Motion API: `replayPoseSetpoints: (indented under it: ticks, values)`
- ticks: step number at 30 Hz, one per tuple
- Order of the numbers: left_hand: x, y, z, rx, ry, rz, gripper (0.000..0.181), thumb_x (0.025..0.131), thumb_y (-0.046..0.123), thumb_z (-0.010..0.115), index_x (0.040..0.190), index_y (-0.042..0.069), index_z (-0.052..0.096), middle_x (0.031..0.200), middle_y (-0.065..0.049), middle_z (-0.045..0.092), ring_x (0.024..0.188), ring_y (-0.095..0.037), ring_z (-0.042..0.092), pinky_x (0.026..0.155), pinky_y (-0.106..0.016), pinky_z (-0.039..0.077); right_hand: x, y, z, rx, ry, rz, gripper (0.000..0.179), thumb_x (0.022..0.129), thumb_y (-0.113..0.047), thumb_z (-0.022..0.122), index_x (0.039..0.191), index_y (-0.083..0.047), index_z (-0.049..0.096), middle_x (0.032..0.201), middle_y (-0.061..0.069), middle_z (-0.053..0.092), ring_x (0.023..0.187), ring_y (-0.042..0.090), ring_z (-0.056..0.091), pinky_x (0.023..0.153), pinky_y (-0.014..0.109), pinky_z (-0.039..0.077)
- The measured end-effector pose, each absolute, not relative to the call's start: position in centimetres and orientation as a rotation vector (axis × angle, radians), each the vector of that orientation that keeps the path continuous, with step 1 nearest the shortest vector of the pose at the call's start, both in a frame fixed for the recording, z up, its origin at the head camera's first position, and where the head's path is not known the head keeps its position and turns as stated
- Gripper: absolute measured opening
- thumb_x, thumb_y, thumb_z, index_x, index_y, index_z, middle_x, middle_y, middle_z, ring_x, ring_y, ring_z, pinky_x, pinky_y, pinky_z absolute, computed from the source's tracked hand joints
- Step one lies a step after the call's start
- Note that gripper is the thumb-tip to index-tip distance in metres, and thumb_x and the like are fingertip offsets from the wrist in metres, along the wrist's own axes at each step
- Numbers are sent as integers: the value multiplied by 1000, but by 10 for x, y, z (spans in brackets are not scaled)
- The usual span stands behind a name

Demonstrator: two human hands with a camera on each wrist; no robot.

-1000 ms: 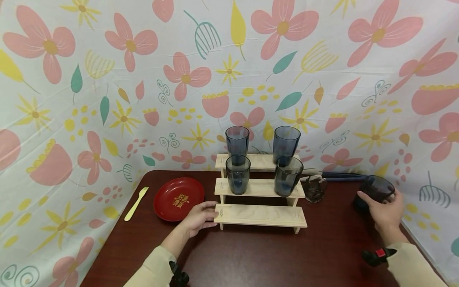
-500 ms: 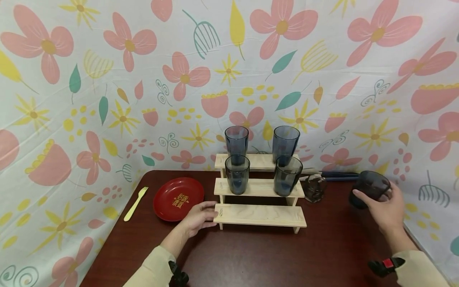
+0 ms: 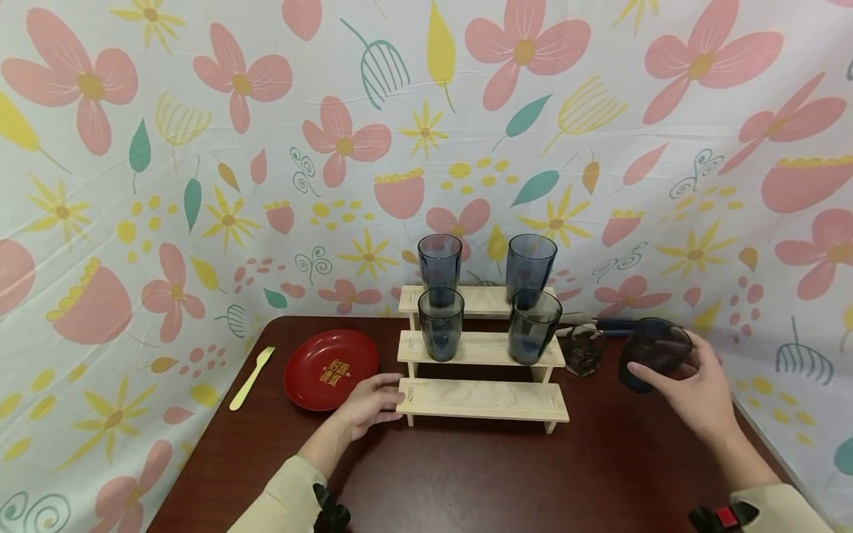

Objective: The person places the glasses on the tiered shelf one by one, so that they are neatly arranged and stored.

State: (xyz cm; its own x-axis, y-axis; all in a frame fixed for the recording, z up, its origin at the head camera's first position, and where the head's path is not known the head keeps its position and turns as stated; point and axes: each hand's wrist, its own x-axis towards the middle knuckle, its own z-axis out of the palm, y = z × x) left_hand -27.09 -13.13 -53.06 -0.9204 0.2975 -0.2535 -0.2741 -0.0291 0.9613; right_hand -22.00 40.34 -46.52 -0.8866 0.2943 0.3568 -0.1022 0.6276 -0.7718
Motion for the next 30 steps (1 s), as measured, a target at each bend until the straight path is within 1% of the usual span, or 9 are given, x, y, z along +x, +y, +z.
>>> replayPoseSetpoints:
  ticks: [2, 5, 7, 10, 12, 15, 20, 25, 30]
  values:
    - [-271, -131, -530, 22, 1867, 2003, 61, 96, 6, 70, 149, -6, 43, 127, -22, 62, 93, -23, 70, 84, -39, 61, -218, 397, -462, -96, -2403, 1198, 94, 84, -26, 90, 160, -23, 35, 135, 13, 50, 96, -5, 51, 66, 11, 47]
    - [-270, -131, -529, 15, 1869, 1997, 62, 95, 7, 70, 150, -6, 44, 128, -22, 62, 93, -23, 71, 84, -39, 61, -214, 386, -456, -50, -2439, 1188, 96, 84, -29, 90, 161, -23, 34, 135, 12, 50, 97, -3, 51, 66, 14, 48]
    - [-270, -131, -528, 13, 1874, 1994, 62, 95, 7, 70, 150, -6, 44, 128, -22, 62, 94, -23, 71, 84, -39, 61, -213, 377, -452, -14, -2456, 1178, 96, 84, -29, 90, 161, -21, 34, 139, 15, 48, 98, 0, 50, 66, 15, 47]
    - [-269, -131, -528, 11, 1875, 1993, 63, 95, 7, 71, 150, -6, 43, 128, -22, 63, 94, -23, 71, 84, -40, 61, -210, 363, -447, 31, -2477, 1164, 96, 82, -30, 91, 160, -23, 36, 138, 8, 49, 97, 2, 51, 67, 17, 45]
    - [-269, -131, -527, 12, 1876, 1992, 63, 95, 7, 71, 150, -6, 44, 127, -22, 62, 94, -24, 71, 84, -40, 61, -210, 354, -444, 84, -2474, 1181, 95, 82, -27, 92, 159, -22, 38, 133, 3, 51, 95, 3, 55, 66, 18, 48]
    - [-269, -131, -527, 13, 1873, 1992, 63, 95, 7, 71, 150, -6, 44, 128, -23, 62, 95, -24, 71, 85, -40, 61, -208, 340, -440, 167, -2465, 1236, 93, 81, -23, 92, 158, -21, 39, 131, 0, 54, 96, 0, 59, 70, 15, 53]
    - [-270, -130, -527, 14, 1871, 1990, 62, 95, 7, 71, 150, -6, 44, 128, -23, 62, 95, -24, 70, 85, -41, 61, -207, 318, -437, 279, -2461, 1319, 96, 81, -17, 92, 159, -18, 37, 133, 5, 52, 99, -2, 63, 76, 15, 56]
    - [-270, -130, -526, 5, 1872, 1989, 62, 95, 8, 71, 150, -6, 44, 128, -22, 62, 94, -23, 71, 85, -40, 61, -208, 295, -441, 359, -2442, 1444, 98, 79, -13, 93, 160, -17, 37, 135, 10, 55, 102, 3, 66, 78, 22, 59]
    - [-269, -131, -526, 16, 1874, 1997, 61, 96, 7, 70, 150, -6, 44, 128, -23, 62, 94, -23, 70, 85, -41, 61, -212, 269, -450, 428, -2425, 1580, 98, 80, -14, 93, 159, -19, 36, 136, 12, 57, 105, 7, 67, 80, 28, 61]
